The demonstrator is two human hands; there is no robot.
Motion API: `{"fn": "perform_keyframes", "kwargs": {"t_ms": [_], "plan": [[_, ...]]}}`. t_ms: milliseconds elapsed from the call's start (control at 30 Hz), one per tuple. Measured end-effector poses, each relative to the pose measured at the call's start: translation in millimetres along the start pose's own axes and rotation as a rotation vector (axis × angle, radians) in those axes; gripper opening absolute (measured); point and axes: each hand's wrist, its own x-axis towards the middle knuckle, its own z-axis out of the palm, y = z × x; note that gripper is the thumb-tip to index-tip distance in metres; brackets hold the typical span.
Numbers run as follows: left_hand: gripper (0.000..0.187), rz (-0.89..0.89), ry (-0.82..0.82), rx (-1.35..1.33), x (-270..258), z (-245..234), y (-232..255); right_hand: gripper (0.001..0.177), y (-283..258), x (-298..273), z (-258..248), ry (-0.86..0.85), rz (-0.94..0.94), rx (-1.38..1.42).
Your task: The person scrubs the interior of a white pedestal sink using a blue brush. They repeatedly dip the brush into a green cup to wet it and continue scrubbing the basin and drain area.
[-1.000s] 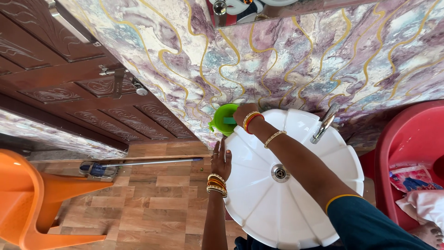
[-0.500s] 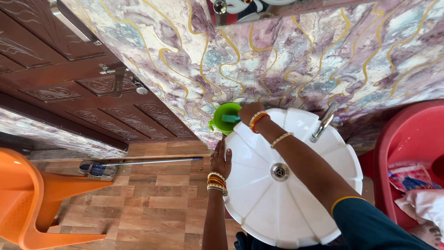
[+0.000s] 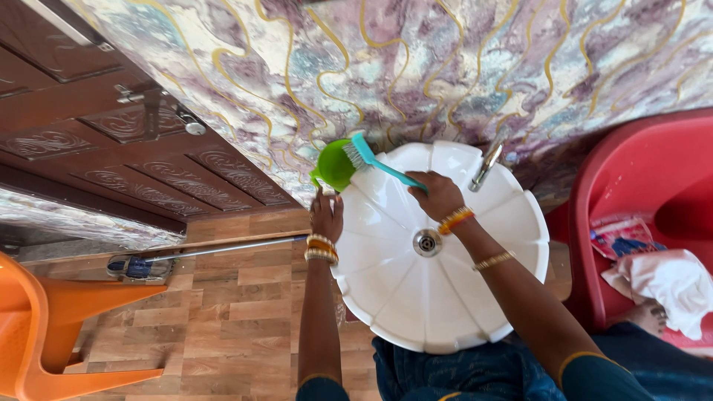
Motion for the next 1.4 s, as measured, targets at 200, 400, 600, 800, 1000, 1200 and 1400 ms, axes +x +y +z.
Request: {"fn": "perform_keyframes", "kwargs": {"t_ms": [200,400,600,800,1000,1200,1400], "plan": [[0.073,-0.113,-0.223,0.272,39.7,6.7,34.6,0.045,36.5,-121.7,-7.9,-0.108,0.069,-0.234],[0.072,0.019,-0.27,0.486,55.6,5.7,56.2,0.044,84.4,-156.7,0.6,-0.403,0.036,-0.554],[0.066,-0.023,-0.272,0.421,64.9,13.4,53.4,0.063,93.5,-117.9,63.3,-0.16,0.054,-0.505],[0.066,-0.047,-0.276,0.417,60.1,14.2,42.6,0.058,99.4,-106.5,75.8,-0.176,0.038,-0.7],[0.066,-0.045,-0.294,0.41,61.3,15.6,47.5,0.052,109.0,-179.1,-31.5,-0.084,0.381,-0.6],[0.062,-0.103,-0.343,0.466,59.3,10.0,59.8,0.049,107.2,-153.8,7.8,-0.002,0.383,-0.531],[0.062,-0.108,-0.331,0.475,58.2,3.4,67.3,0.049,98.2,-164.4,65.3,-0.218,0.258,-0.638]]}}
